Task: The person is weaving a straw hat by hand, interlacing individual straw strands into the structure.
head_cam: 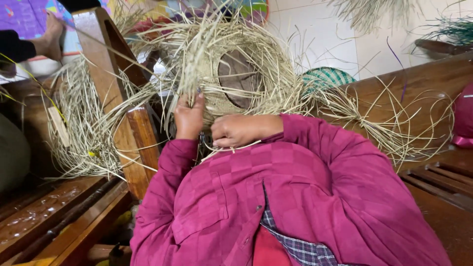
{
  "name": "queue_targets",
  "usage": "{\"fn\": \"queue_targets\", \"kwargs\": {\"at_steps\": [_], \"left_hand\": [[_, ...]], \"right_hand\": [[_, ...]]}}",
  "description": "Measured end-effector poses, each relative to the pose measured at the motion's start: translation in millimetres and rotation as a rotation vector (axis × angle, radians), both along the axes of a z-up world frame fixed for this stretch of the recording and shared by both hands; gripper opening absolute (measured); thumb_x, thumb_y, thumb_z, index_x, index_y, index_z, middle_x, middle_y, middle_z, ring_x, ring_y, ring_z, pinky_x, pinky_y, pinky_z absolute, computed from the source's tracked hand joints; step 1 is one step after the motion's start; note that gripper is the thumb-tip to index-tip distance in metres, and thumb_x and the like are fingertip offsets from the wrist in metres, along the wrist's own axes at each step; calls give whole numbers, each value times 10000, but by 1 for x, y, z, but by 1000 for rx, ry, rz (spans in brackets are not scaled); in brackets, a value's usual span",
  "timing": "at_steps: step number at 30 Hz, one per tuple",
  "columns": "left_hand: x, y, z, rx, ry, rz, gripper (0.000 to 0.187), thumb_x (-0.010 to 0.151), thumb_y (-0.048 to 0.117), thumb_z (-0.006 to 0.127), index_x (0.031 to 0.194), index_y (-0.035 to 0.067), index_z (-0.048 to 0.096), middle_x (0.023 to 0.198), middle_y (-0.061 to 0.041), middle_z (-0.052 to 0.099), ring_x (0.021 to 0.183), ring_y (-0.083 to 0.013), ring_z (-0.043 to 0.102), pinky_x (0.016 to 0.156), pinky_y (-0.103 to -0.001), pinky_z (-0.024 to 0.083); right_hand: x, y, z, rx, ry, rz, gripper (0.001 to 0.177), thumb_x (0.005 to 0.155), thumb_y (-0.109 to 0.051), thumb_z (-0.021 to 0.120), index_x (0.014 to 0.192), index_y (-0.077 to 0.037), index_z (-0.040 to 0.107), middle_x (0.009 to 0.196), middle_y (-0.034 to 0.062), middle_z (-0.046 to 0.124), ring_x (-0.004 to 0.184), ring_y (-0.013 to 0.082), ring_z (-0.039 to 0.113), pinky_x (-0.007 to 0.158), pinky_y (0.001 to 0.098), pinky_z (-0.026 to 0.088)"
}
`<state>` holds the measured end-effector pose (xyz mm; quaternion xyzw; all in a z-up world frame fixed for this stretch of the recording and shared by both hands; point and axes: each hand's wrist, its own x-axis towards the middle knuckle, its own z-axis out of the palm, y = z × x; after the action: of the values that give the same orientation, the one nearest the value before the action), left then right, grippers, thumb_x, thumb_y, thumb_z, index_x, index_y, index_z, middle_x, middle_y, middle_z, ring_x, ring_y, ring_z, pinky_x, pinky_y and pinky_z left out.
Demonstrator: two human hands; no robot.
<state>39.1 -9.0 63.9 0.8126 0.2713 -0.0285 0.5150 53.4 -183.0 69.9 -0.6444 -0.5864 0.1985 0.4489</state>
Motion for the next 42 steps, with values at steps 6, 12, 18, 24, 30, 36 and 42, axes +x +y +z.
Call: {"fn": "queue_targets", "kwargs": {"at_steps": [6,12,18,24,30,36,42], "left_hand": [[16,31,-60,-664,44,360,294,912,300,751,1035,33,762,911,-143,754,809,-255,743,716,-463,625],[-2,29,-4,-767,-165,513,377,945,368,738,896,-3,695,786,-112,652,696,-209,691,593,-354,612],[-27,19,7,-164,-110,-126,350,894,253,865,1116,60,676,1114,-174,649,1089,-331,643,951,-485,530],[-25,21,-23,-467,-64,96,363,1010,374,708,896,30,698,877,-90,671,829,-175,560,829,-391,513],[-19,23,-86,-714,-215,27,150,1002,239,728,1031,92,717,890,3,681,883,-99,608,928,-289,480],[-13,25,-38,-619,-47,-81,472,921,291,832,1253,-7,678,1157,-138,679,1052,-222,595,1019,-442,456],[-4,8,-20,-669,25,63,814,877,248,894,1463,-97,446,1414,-305,517,1328,-375,514,1167,-582,307]], "right_hand": [[-1,-15,-10,-6,158,-92,177,1011,-250,609,945,-91,645,880,147,647,818,420,659,698,534,535],[-4,-16,-5,-74,164,-110,193,1011,-269,592,913,-109,637,847,143,622,834,423,652,712,532,522],[-8,-13,-4,-96,101,-123,192,1002,-262,603,916,-93,628,851,158,621,844,431,654,709,553,520],[-6,-14,-5,-119,94,-132,185,1005,-279,601,911,-123,636,866,129,623,865,415,651,736,541,516],[-7,-13,1,-118,95,-131,183,1007,-238,594,906,-90,625,852,170,611,859,444,642,724,562,507],[-7,-13,7,-183,72,-127,190,1012,-260,580,935,-93,628,915,161,633,920,432,638,765,564,498],[-7,-15,5,-199,63,-128,175,1012,-245,570,962,-88,630,961,170,645,956,440,636,793,562,500]]}}
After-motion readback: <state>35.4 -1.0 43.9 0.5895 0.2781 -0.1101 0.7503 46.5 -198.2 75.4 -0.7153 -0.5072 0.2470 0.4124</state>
